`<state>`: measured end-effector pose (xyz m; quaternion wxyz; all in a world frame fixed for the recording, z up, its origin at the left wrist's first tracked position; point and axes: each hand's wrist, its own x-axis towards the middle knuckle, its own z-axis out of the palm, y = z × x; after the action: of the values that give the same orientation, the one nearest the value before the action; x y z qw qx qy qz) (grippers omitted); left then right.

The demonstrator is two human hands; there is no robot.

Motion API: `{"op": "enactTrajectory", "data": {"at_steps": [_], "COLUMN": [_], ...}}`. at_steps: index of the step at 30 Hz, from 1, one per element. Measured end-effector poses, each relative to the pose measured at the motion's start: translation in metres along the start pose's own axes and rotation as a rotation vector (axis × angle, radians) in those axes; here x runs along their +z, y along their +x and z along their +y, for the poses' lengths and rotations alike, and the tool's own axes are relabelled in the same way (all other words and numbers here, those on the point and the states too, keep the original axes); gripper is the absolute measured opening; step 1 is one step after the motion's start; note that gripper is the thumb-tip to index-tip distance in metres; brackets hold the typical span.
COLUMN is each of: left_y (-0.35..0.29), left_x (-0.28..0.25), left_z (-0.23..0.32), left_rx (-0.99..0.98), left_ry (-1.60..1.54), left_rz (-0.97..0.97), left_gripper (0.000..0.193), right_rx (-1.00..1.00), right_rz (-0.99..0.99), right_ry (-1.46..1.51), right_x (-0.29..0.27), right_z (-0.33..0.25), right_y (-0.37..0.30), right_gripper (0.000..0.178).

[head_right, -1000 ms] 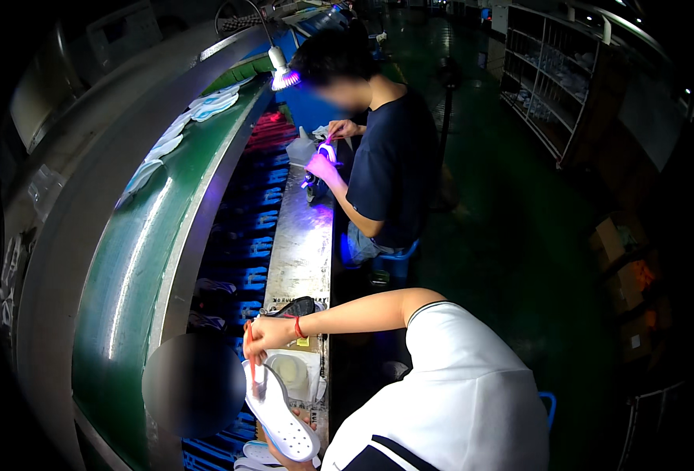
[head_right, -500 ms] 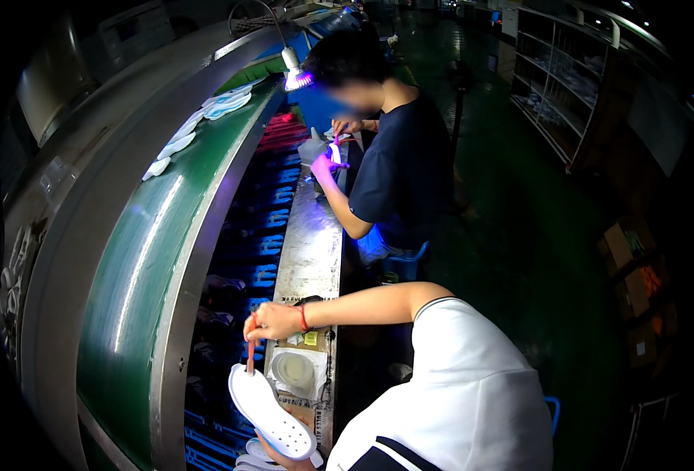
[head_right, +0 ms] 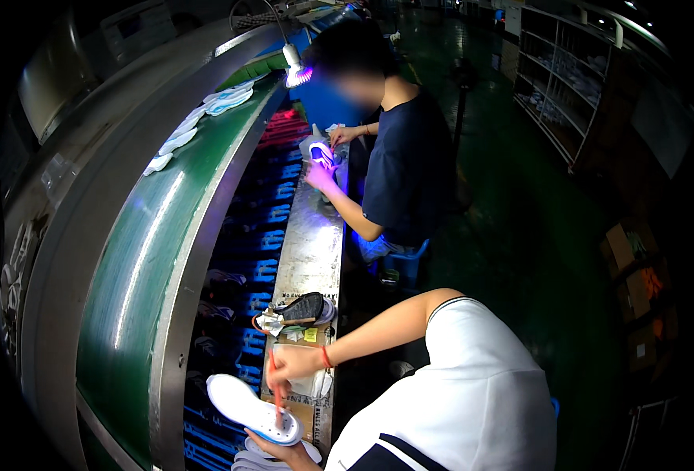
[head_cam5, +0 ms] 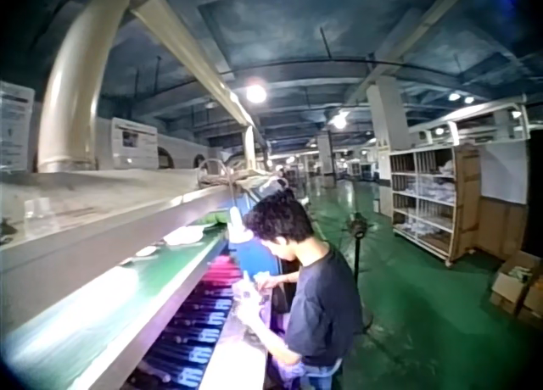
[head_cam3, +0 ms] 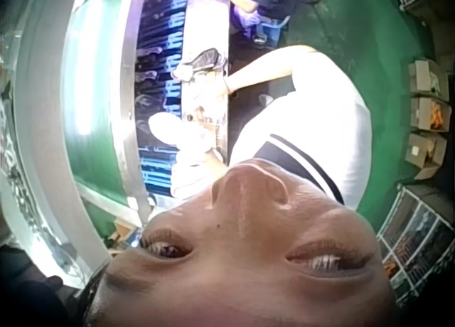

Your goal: The person applies liquid glue to the inner surface of shoe soles using a brush, handling them one at a time and placing them on a conveyor belt.

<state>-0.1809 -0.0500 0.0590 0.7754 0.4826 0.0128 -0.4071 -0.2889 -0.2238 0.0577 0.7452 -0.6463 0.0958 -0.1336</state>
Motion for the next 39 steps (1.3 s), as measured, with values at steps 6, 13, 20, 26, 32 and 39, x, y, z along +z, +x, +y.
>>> {"op": "enactTrajectory", "data": {"at_steps": [6, 13, 20, 26, 32, 39], "left_y": [-0.009, -0.014, 0.011, 0.027, 0.036, 0.037], "left_x": [-0.005, -0.009, -0.022, -0.042, -0.047, -0.046], "left_z": [-0.016, 0.006, 0.002, -0.007, -0.016, -0.003], "left_rx": [-0.151, -0.353, -0.310, 0.091, 0.280, 0.386], "left_ry": [0.123, -0.219, -0.098, -0.016, 0.082, 0.062], "left_rz": [-0.338, -0.313, -0.356, -0.165, -0.104, 0.006], "left_gripper": [0.062, 0.069, 0.064, 0.047, 0.046, 0.047], "right_rx": [-0.114, -0.260, -0.357, -0.214, -0.454, -0.281], "right_rz": [0.376, -0.051, 0.171, 0.213, 0.034, -0.045], "right_ry": [-0.028, -0.450, -0.645, -0.461, -0.797, -0.630], "right_x": [-0.080, -0.064, -0.092, -0.032, -0.003, 0.020], "right_z": [0.006, -0.045, -0.042, -0.020, -0.034, -0.035], "right_y": [0.047, 0.067, 0.067, 0.027, -0.003, -0.027], "right_gripper": [0.018, 0.020, 0.019, 0.019, 0.014, 0.012]}}
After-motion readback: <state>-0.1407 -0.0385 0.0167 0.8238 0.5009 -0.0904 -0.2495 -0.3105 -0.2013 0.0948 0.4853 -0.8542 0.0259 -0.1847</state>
